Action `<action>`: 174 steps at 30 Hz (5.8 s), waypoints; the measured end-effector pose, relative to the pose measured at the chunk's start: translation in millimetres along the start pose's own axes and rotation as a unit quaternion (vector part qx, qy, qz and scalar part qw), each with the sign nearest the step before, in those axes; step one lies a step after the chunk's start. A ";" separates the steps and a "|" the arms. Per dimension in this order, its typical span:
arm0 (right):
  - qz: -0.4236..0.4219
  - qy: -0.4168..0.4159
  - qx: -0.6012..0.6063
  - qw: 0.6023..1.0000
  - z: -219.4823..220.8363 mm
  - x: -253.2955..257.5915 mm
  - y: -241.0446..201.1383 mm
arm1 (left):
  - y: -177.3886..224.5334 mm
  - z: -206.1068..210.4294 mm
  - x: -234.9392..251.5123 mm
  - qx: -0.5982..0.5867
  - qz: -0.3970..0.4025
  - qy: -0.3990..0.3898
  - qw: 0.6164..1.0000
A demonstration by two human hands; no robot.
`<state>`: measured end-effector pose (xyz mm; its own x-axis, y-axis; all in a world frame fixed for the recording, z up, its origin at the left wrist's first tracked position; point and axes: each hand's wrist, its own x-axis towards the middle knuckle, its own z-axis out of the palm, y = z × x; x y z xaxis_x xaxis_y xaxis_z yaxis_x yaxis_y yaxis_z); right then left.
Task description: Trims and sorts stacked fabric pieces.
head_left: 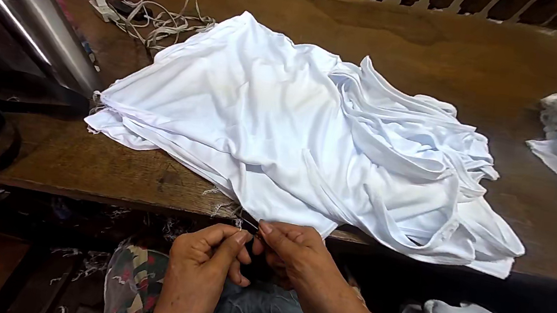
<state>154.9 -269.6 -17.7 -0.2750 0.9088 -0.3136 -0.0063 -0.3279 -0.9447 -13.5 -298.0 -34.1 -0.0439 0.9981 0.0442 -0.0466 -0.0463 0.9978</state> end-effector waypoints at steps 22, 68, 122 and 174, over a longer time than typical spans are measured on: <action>-0.378 0.050 -0.419 0.824 -73.2 -8.8 9.4 | -35.0 25.7 -22.2 0.125 -0.005 -0.187 0.974; 0.050 -0.116 0.033 0.991 -104.9 -45.3 26.7 | -1.1 55.8 -16.6 -0.183 -0.254 -0.100 0.944; 0.029 -0.027 0.035 0.999 -18.2 -6.2 12.0 | -2.8 -2.8 5.4 -0.020 -0.040 -0.004 0.999; -0.381 0.153 -0.447 0.795 -123.2 20.3 -32.5 | -27.7 78.1 7.8 -0.168 -0.323 0.007 0.932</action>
<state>268.0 -208.7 -5.2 -0.2714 0.8209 0.5025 0.6638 0.5377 -0.5198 65.4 -285.7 -57.6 0.0876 0.8222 -0.5624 -0.3770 0.5500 0.7453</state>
